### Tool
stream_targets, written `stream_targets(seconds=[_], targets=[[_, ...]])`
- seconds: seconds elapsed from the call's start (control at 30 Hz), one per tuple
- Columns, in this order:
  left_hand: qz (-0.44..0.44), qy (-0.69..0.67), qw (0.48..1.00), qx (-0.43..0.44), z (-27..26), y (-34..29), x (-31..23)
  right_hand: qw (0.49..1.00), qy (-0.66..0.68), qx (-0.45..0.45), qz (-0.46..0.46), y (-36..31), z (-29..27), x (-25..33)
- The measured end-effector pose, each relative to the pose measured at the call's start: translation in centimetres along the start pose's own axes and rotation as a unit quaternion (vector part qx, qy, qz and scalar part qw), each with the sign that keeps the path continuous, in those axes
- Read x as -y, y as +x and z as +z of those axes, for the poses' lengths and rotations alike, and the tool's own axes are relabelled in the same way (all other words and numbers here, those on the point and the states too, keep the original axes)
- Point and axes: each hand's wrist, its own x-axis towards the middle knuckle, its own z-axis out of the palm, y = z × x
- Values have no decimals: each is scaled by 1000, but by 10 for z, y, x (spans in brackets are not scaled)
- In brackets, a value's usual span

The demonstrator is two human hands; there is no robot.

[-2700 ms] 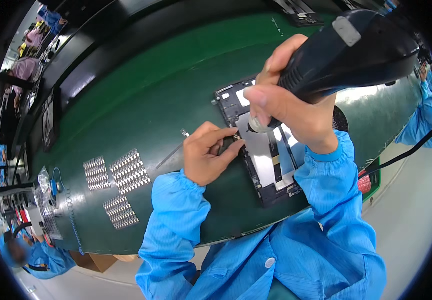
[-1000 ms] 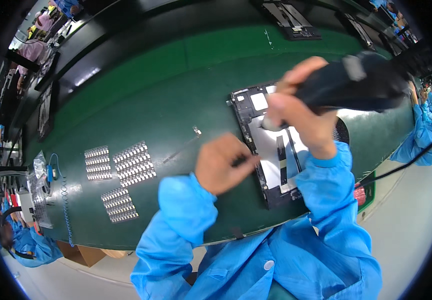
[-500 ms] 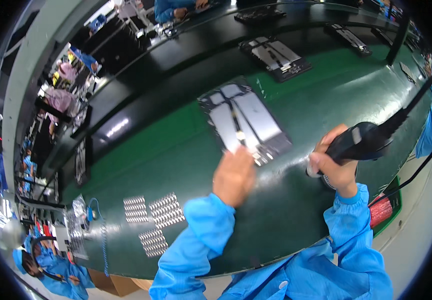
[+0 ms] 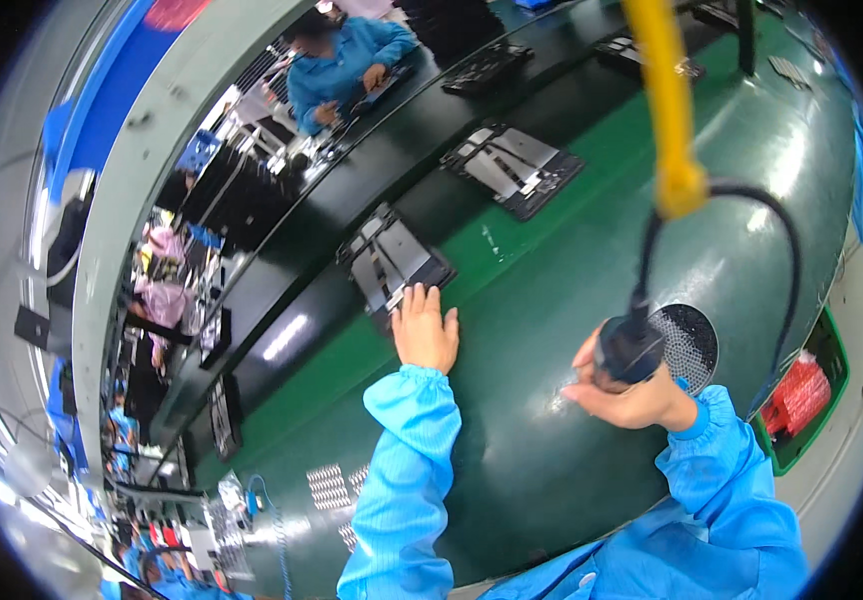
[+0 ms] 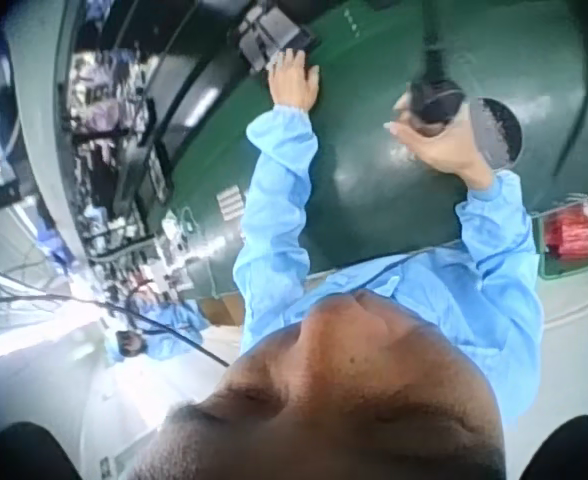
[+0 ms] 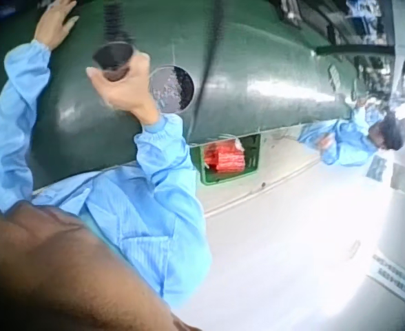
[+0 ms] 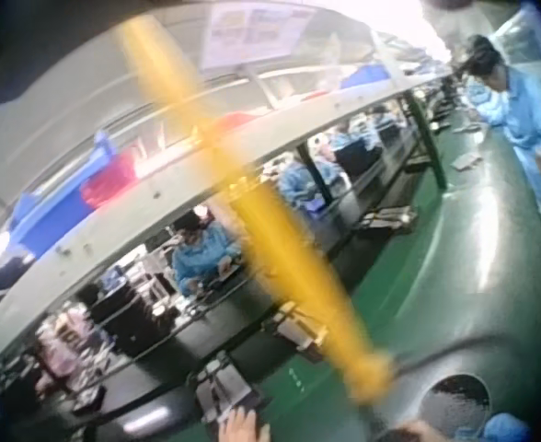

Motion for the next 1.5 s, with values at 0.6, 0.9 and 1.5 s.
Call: stream_targets(seconds=[0.6,0.9,1.5], targets=[[99,25,986,134,45,156,-120,987,-11,131,-97,3,-18,5],[66,32,992,-99,10,122,-68,994,-69,37,-73,6,-22,11],[105,-156,973,130,-88,-180,-106,992,-24,-121,-17,4,-12,26]])
